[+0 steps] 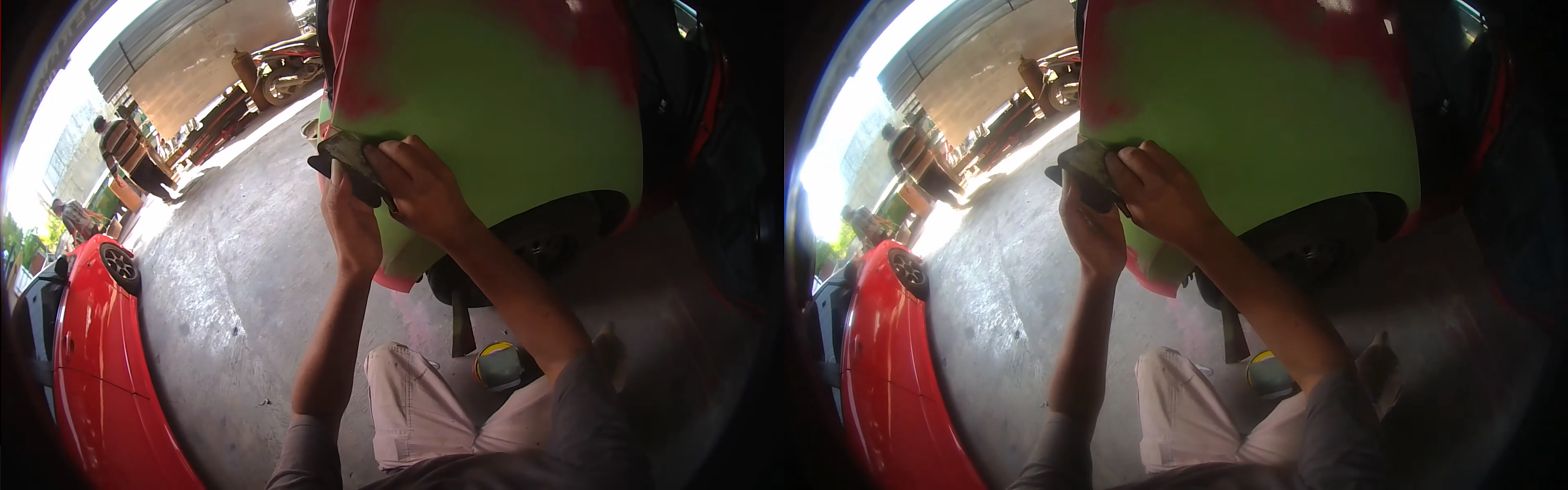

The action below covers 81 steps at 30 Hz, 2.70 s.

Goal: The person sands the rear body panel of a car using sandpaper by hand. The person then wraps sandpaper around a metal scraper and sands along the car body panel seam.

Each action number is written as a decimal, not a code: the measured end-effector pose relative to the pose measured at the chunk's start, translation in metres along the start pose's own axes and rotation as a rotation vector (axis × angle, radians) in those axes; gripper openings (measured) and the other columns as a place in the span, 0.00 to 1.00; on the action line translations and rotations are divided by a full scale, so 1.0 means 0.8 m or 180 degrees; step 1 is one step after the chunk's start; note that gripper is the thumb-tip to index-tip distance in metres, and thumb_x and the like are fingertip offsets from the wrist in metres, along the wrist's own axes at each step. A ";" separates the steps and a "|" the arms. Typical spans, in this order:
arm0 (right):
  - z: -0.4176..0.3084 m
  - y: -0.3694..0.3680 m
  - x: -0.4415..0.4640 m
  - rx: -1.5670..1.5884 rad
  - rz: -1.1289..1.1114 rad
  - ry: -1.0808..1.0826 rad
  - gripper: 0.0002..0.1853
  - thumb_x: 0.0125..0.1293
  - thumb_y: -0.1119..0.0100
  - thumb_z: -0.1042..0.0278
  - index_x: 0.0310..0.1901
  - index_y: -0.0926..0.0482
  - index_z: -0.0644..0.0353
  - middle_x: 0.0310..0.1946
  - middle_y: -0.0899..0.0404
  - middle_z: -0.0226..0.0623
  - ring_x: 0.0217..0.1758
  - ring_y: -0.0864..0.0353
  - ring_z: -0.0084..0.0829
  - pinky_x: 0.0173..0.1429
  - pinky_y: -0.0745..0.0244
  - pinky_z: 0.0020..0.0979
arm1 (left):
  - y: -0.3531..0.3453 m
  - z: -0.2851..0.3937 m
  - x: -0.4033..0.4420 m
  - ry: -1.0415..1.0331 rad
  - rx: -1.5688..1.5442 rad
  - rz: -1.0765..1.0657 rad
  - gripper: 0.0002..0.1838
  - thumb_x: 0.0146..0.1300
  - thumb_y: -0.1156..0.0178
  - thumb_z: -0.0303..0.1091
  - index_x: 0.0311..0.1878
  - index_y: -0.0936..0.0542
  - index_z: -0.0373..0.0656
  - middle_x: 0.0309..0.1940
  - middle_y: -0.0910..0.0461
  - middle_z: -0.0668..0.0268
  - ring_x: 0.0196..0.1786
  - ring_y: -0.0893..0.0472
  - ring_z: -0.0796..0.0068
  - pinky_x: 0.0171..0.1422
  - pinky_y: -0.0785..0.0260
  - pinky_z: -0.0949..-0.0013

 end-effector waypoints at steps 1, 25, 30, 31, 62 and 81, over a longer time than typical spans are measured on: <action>0.001 0.000 0.000 0.0055 -0.0026 -0.0002 0.29 0.52 0.30 0.82 0.59 0.17 0.65 0.51 0.19 0.42 0.50 0.17 0.44 0.56 0.16 0.42 | -0.002 0.003 0.001 -0.0013 -0.0004 -0.0108 0.27 0.86 0.58 0.47 0.76 0.31 0.38 0.71 0.25 0.59 0.75 0.26 0.67 0.82 0.35 0.57; 0.011 -0.008 0.004 -0.0136 0.0133 0.0010 0.25 0.55 0.29 0.73 0.57 0.17 0.64 0.49 0.18 0.42 0.53 0.17 0.44 0.61 0.16 0.41 | 0.005 -0.003 0.013 -0.0354 0.0759 -0.0245 0.26 0.87 0.60 0.47 0.71 0.29 0.35 0.61 0.22 0.62 0.68 0.24 0.71 0.76 0.32 0.62; 0.008 -0.006 0.007 -0.0080 0.0040 -0.0042 0.24 0.55 0.29 0.74 0.56 0.17 0.64 0.49 0.19 0.42 0.52 0.17 0.44 0.59 0.16 0.40 | -0.003 0.006 0.010 -0.0119 0.0084 -0.0220 0.24 0.87 0.61 0.45 0.69 0.28 0.36 0.61 0.22 0.62 0.67 0.23 0.70 0.73 0.30 0.61; 0.007 -0.005 0.007 -0.0102 0.0000 -0.0065 0.24 0.55 0.29 0.74 0.55 0.17 0.64 0.49 0.19 0.42 0.52 0.17 0.44 0.59 0.16 0.40 | -0.003 0.005 0.009 -0.0143 0.0229 -0.0217 0.24 0.87 0.61 0.45 0.69 0.28 0.37 0.61 0.22 0.62 0.67 0.23 0.71 0.73 0.29 0.61; 0.010 -0.013 0.009 -0.0132 0.0142 0.0039 0.22 0.55 0.29 0.71 0.53 0.18 0.64 0.46 0.20 0.41 0.51 0.18 0.41 0.59 0.17 0.39 | 0.010 0.002 0.012 -0.0460 0.0865 -0.0442 0.34 0.87 0.58 0.48 0.85 0.40 0.34 0.75 0.27 0.58 0.78 0.28 0.67 0.84 0.40 0.59; 0.009 -0.011 0.006 -0.0143 0.0200 -0.0035 0.25 0.53 0.28 0.72 0.55 0.18 0.64 0.48 0.20 0.42 0.53 0.17 0.42 0.59 0.16 0.40 | 0.015 0.000 0.020 -0.0253 0.0732 -0.0573 0.34 0.86 0.58 0.49 0.84 0.39 0.35 0.75 0.28 0.59 0.78 0.29 0.68 0.83 0.40 0.59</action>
Point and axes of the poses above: each hand's wrist, its own x-axis towards the middle knuckle, its own y-axis out of the back of the hand, z = x × y, the point moved 3 cm from there along x, towards the middle knuckle
